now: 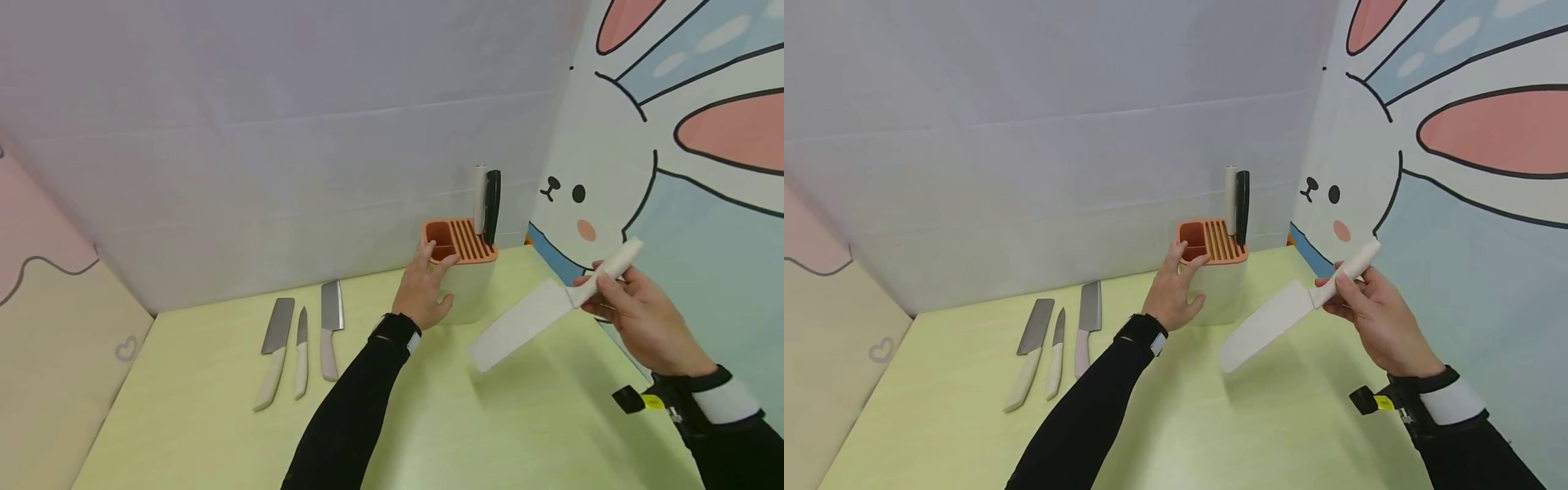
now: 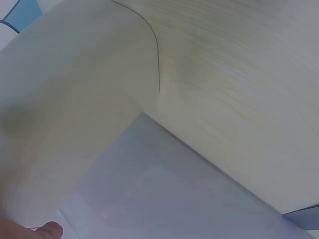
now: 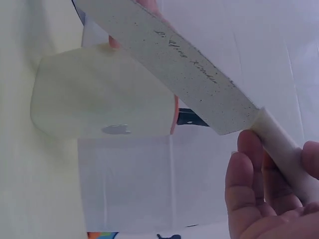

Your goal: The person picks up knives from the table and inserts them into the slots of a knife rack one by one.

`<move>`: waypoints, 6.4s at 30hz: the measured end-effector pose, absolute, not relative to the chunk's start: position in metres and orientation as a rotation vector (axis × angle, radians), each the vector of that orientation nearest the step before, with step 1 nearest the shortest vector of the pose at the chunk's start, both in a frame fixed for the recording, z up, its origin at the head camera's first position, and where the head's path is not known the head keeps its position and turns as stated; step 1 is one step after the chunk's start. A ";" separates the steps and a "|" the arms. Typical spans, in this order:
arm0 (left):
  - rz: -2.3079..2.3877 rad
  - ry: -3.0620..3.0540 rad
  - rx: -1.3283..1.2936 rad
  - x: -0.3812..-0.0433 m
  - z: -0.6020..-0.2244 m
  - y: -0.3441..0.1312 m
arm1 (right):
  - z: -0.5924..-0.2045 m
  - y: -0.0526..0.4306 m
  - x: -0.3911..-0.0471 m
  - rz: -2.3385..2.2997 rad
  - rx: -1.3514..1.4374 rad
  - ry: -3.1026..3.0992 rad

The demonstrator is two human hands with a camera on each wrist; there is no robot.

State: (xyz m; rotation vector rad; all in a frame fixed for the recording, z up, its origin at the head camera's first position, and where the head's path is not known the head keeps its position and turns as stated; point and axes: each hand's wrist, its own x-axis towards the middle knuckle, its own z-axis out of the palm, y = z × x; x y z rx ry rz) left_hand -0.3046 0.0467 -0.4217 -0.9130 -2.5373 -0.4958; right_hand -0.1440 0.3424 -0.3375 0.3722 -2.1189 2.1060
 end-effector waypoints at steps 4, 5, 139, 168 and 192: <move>-0.488 -2.531 -0.906 -0.307 -0.425 0.049 | -0.309 0.334 -0.149 2.007 0.457 -2.143; -0.486 -2.526 -0.902 -0.308 -0.426 0.048 | -0.302 0.331 -0.152 1.975 0.479 -2.152; -0.481 -2.412 -0.905 -0.298 -0.423 0.056 | -0.314 0.237 -0.300 0.482 0.202 -2.487; -0.468 -2.403 -0.909 -0.303 -0.428 0.053 | -0.335 0.236 -0.301 0.404 0.160 -2.422; -0.474 -2.415 -0.884 -0.299 -0.429 0.053 | -0.326 0.240 -0.296 0.301 0.171 -2.565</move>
